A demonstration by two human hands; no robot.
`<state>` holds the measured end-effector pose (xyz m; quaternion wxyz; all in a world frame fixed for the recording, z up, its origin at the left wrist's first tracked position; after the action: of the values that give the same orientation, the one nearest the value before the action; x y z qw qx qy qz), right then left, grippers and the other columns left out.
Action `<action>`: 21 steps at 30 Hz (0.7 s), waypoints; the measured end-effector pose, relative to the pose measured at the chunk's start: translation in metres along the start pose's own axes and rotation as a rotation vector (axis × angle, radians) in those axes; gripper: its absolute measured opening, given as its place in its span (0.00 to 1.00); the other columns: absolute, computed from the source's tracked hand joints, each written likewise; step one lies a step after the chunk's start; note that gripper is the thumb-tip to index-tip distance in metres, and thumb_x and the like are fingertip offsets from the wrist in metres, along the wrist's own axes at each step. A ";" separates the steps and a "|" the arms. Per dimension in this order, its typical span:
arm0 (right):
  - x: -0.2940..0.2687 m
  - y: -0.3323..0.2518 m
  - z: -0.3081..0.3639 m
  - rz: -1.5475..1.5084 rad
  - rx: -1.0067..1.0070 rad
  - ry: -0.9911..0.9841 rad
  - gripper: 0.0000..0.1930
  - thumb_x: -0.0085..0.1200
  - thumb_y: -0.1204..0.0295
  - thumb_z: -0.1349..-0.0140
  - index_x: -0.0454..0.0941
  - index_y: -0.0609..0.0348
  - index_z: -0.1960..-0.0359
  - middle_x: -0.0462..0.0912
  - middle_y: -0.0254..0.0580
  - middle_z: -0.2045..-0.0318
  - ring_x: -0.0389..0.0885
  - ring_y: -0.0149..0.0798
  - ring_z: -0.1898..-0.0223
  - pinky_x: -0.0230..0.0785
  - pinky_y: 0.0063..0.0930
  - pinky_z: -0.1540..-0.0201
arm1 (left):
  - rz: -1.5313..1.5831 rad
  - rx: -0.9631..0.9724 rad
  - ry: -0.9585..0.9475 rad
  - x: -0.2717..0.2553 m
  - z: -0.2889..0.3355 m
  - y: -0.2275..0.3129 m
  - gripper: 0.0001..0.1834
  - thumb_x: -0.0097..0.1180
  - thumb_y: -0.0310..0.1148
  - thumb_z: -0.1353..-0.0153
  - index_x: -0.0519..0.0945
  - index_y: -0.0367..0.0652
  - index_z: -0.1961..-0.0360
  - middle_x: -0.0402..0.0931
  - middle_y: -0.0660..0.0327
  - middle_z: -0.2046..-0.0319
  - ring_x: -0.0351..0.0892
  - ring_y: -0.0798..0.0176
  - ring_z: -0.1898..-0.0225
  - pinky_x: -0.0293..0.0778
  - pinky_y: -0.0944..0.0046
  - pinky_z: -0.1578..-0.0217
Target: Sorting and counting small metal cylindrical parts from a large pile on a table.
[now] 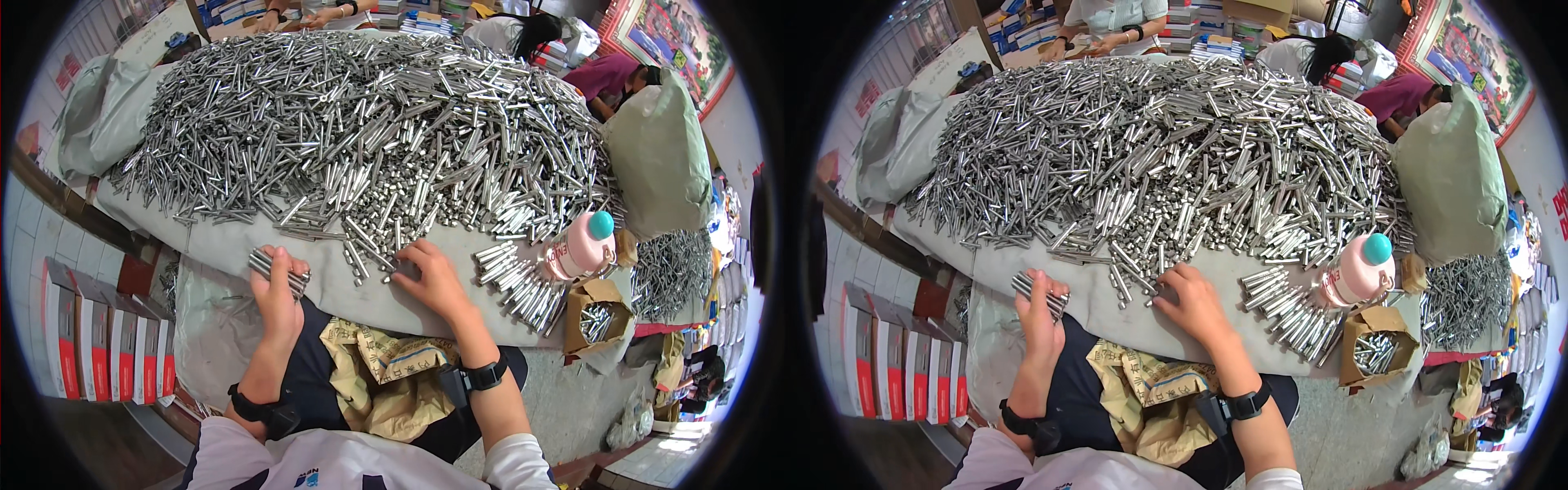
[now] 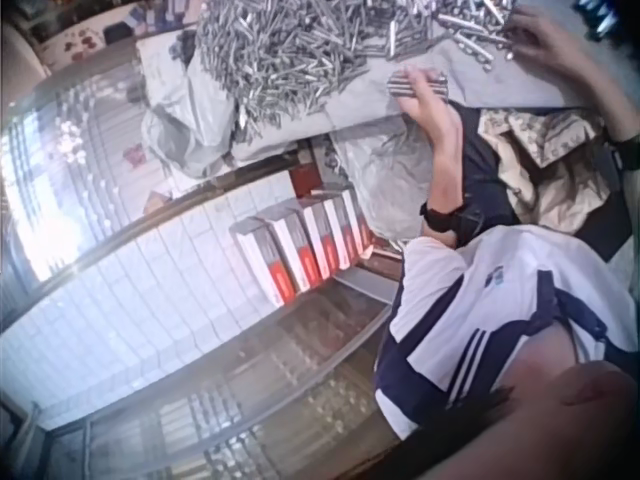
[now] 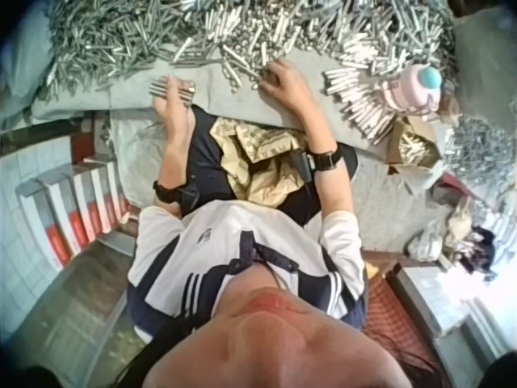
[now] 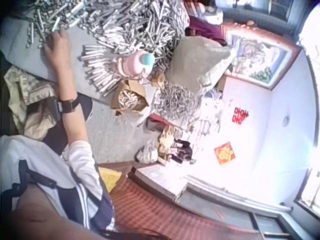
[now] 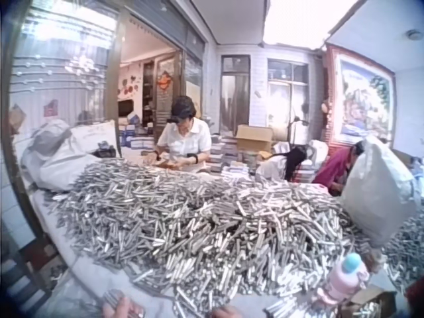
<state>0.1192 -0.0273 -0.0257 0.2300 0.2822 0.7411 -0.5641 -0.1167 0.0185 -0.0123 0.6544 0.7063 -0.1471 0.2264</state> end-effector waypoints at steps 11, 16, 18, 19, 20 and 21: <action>0.015 0.029 0.005 -0.397 0.255 0.169 0.05 0.57 0.76 0.42 0.79 0.62 0.65 0.80 0.37 0.71 0.77 0.34 0.72 0.69 0.25 0.67 | 0.134 -0.420 -0.084 0.025 0.045 -0.068 0.08 0.55 0.28 0.36 0.67 0.43 0.65 0.67 0.66 0.78 0.68 0.70 0.79 0.71 0.65 0.73; 0.010 0.004 0.012 -1.047 0.280 -0.050 0.05 0.56 0.76 0.39 0.79 0.65 0.64 0.80 0.29 0.72 0.74 0.23 0.72 0.68 0.18 0.67 | -0.004 -0.387 -0.120 0.056 0.053 -0.077 0.15 0.65 0.34 0.43 0.71 0.40 0.64 0.71 0.68 0.78 0.69 0.75 0.80 0.67 0.73 0.79; 0.008 -0.009 0.018 -1.094 0.278 -0.107 0.05 0.57 0.76 0.39 0.78 0.65 0.64 0.80 0.30 0.72 0.74 0.22 0.71 0.68 0.17 0.66 | -0.012 -0.355 -0.139 0.059 0.055 -0.076 0.18 0.68 0.35 0.46 0.74 0.38 0.61 0.74 0.68 0.77 0.70 0.77 0.80 0.65 0.75 0.80; 0.010 -0.013 0.020 -1.142 0.274 -0.165 0.05 0.58 0.76 0.40 0.78 0.65 0.64 0.80 0.30 0.71 0.75 0.22 0.70 0.68 0.17 0.65 | -0.054 -0.325 -0.137 0.055 0.055 -0.078 0.16 0.67 0.35 0.45 0.75 0.38 0.63 0.74 0.68 0.77 0.69 0.77 0.81 0.65 0.75 0.80; 0.012 -0.011 0.021 -1.143 0.274 -0.163 0.05 0.58 0.76 0.40 0.78 0.65 0.64 0.80 0.30 0.71 0.75 0.22 0.70 0.68 0.17 0.65 | -0.096 -0.296 -0.138 0.052 0.055 -0.077 0.15 0.67 0.35 0.45 0.76 0.38 0.64 0.74 0.68 0.77 0.69 0.77 0.81 0.65 0.75 0.81; 0.015 -0.009 0.022 -1.050 0.225 -0.194 0.06 0.58 0.77 0.41 0.78 0.65 0.64 0.80 0.30 0.71 0.75 0.22 0.69 0.68 0.17 0.65 | -0.098 -0.296 -0.138 0.049 0.056 -0.076 0.15 0.67 0.35 0.45 0.76 0.38 0.64 0.74 0.68 0.77 0.69 0.77 0.81 0.65 0.75 0.81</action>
<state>0.1022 -0.0476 -0.0350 -0.0467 -0.1563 0.6927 -0.7026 -0.0293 -0.0253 -0.0545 0.7497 0.6226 -0.1888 0.1209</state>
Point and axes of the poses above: each hand's wrist, its own z-axis away from the middle knuckle, its own x-axis out of the palm, y = z × x, the point moved 5 cm from there along -z, towards the middle knuckle
